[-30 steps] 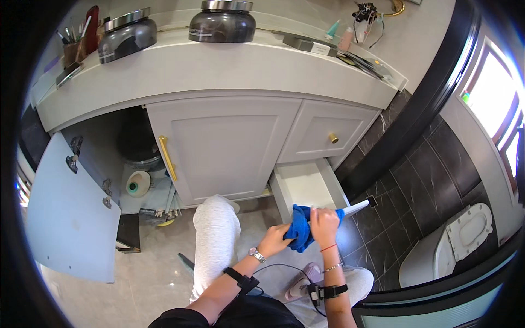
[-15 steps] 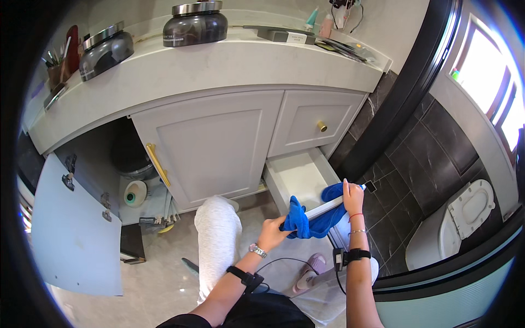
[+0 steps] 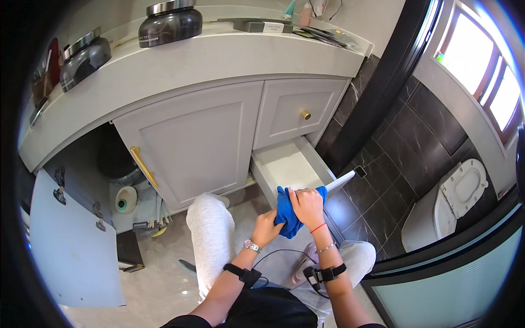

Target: Cleaning the edge of a bathroom drawer with a blue cloth.

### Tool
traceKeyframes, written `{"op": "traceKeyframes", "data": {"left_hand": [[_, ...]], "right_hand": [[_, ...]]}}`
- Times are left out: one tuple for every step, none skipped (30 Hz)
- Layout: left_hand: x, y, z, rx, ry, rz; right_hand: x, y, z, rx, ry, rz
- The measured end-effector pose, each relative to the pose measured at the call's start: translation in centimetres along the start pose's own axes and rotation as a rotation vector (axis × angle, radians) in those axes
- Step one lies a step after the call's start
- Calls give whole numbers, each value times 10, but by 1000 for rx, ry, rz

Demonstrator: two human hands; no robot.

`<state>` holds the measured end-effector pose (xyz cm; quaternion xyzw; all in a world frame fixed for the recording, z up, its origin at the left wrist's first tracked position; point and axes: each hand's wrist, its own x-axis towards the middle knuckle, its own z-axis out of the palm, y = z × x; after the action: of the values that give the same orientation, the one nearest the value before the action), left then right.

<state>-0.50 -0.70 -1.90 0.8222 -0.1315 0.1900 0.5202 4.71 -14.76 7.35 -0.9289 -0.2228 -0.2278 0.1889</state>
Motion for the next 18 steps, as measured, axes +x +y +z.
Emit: {"op": "traceKeyframes", "data": {"left_hand": [[1, 1, 0, 3, -11, 1], [2, 3, 1, -6, 3, -2], [2, 4, 0, -15, 18, -5], [2, 4, -1, -15, 10, -1], [3, 7, -1, -10, 44, 2], [3, 9, -1, -6, 80, 6], [4, 14, -1, -12, 75, 15], [4, 17, -4, -30, 72, -25], [4, 17, -6, -49, 70, -64], [4, 15, -8, -51, 75, -59], [2, 10, -8, -8, 70, -29], [1, 8, -9, 34, 66, 1], [1, 8, -10, 33, 74, 1], [1, 11, -12, 7, 98, 11], [0, 12, -12, -20, 121, 22], [-2, 8, -14, -18, 132, 19], [-2, 4, -14, -21, 129, 40], [-2, 1, -12, -23, 125, 62]], "right_hand": [[0, 3, 0, 5, -1, 23], [2, 9, -1, -1, -15, -9], [7, 15, -4, 67, -29, -45], [11, 25, -5, 37, -37, -17], [13, 38, -6, 4, -46, 10], [15, 55, -7, -16, -18, 43], [17, 75, -10, -39, 11, 74], [20, 90, -11, -35, 23, 123], [22, 104, -13, -57, 18, 164], [27, 112, -16, -42, 12, 198], [30, 118, -18, -29, 7, 231], [30, 123, -18, -44, 16, 240], [28, 122, -14, -46, 16, 232], [25, 118, -11, -84, 82, 209], [20, 114, -7, -123, 149, 186], [15, 100, -2, -93, 240, 186], [10, 89, 1, -64, 346, 133], [6, 79, 4, -65, 364, 114]]}}
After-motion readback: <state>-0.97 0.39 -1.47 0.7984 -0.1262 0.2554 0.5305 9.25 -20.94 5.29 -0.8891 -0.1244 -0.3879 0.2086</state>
